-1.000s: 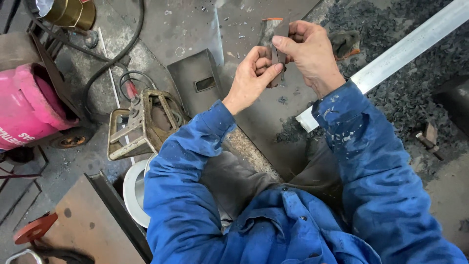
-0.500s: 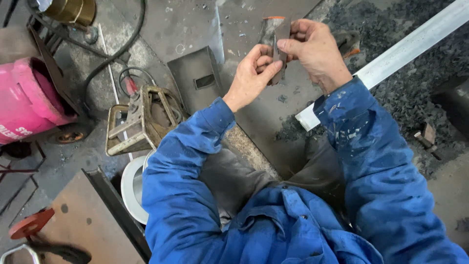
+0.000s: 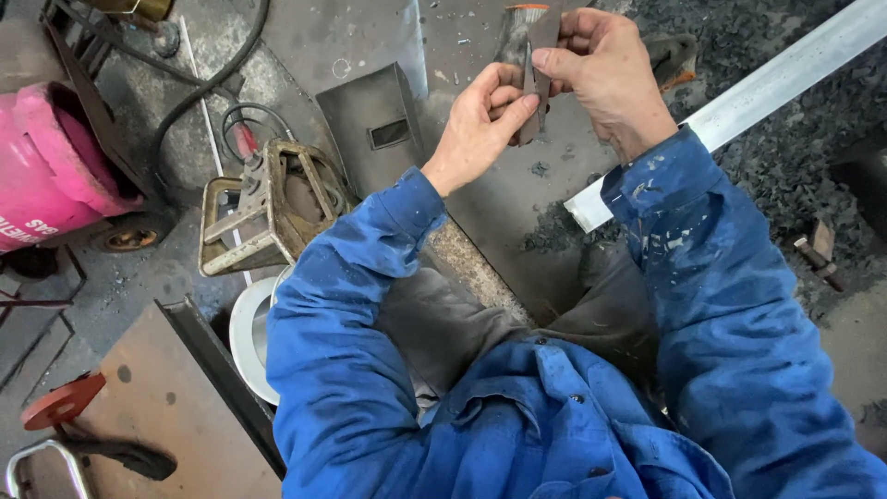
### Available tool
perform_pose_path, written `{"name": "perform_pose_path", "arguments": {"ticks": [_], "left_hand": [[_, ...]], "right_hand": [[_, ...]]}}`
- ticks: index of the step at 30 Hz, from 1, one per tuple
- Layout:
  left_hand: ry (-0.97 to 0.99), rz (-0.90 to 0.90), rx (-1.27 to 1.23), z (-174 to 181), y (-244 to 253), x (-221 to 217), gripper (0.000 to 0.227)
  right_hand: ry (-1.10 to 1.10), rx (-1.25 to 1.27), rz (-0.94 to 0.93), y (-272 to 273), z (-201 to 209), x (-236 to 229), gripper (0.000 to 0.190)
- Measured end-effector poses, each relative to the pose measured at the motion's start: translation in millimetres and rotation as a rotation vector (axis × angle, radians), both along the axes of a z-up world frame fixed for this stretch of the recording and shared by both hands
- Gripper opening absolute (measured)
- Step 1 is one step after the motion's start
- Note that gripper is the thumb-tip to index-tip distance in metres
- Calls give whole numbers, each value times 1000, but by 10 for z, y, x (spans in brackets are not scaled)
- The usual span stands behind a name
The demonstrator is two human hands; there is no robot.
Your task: The person sits on the floor and folds a small rectangular metal sheet by hand. They repeatedly bend the sheet along a central line, aligning the edges and pressing the fold to create a sharp crease.
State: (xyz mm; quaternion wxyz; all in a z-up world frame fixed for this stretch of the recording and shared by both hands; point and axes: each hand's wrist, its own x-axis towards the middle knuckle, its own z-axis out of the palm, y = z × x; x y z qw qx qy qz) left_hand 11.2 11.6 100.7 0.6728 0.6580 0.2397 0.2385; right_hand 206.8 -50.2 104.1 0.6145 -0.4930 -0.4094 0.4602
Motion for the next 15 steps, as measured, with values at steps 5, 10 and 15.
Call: {"name": "perform_pose_path", "arguments": {"ticks": [5, 10, 15], "left_hand": [[18, 0, 7, -6, 8, 2, 22], [7, 0, 17, -18, 3, 3, 22], [23, 14, 29, -2, -9, 4, 23]], "right_hand": [[-7, 10, 16, -4, -12, 5, 20], [-30, -2, 21, -39, 46, -20, 22], [-36, -14, 13, -45, 67, -30, 24]]}}
